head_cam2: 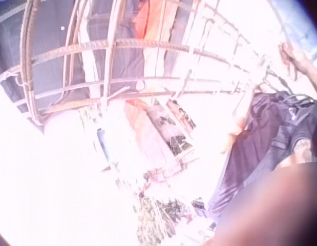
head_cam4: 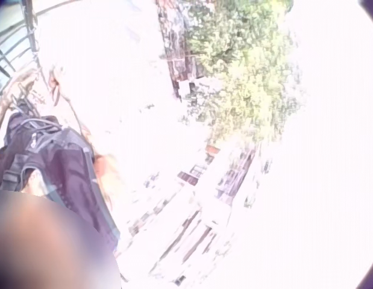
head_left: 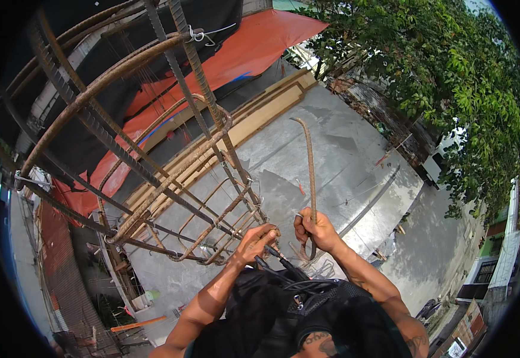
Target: The person is assembling a cylindrical rebar cage by hand. They bend and twist individual rebar rods to form circular hoops and attach them to vertical rebar bars, working from a suspended position on the structure.
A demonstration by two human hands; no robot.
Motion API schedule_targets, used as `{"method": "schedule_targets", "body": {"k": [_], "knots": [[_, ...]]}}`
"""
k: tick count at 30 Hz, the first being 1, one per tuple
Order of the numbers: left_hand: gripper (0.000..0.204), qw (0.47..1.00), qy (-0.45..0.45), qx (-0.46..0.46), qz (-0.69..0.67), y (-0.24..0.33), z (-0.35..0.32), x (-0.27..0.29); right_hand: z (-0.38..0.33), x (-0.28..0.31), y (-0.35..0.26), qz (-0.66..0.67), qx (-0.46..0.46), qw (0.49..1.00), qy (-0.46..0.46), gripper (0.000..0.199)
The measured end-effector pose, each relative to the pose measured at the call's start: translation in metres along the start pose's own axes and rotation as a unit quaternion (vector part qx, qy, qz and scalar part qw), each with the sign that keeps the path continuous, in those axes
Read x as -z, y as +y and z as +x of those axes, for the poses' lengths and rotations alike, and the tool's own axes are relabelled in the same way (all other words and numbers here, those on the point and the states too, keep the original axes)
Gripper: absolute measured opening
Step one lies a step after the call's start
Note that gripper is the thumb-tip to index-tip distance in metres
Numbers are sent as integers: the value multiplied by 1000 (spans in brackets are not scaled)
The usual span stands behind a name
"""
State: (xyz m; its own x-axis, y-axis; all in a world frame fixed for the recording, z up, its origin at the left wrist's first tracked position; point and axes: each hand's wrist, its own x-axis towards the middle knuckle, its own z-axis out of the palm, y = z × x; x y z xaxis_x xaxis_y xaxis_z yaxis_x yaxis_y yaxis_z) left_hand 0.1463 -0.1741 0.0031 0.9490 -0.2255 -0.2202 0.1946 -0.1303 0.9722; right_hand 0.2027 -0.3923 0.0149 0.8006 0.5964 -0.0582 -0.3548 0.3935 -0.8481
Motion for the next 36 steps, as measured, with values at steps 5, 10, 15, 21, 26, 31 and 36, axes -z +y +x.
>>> {"method": "schedule_targets", "body": {"k": [5,10,15,21,26,31,36], "knots": [[27,956,193,-78,-206,28,-9,-8,-3,16,-6,-399,-33,902,159,28],[21,818,371,-235,-371,74,22,-1,-19,30,0,-450,-3,878,166,20],[22,802,353,-231,-424,122,61,42,-26,32,12,-342,2,931,128,21],[27,903,266,-142,-306,143,60,55,-31,14,-8,-331,40,937,102,24],[31,924,212,-120,-295,142,37,61,-37,-10,-86,-443,97,887,82,28],[30,906,185,-129,-358,141,36,58,-41,-35,-166,-673,103,719,136,15],[29,905,185,-122,-363,144,35,58,-26,-55,-212,-751,108,629,168,17]]}}
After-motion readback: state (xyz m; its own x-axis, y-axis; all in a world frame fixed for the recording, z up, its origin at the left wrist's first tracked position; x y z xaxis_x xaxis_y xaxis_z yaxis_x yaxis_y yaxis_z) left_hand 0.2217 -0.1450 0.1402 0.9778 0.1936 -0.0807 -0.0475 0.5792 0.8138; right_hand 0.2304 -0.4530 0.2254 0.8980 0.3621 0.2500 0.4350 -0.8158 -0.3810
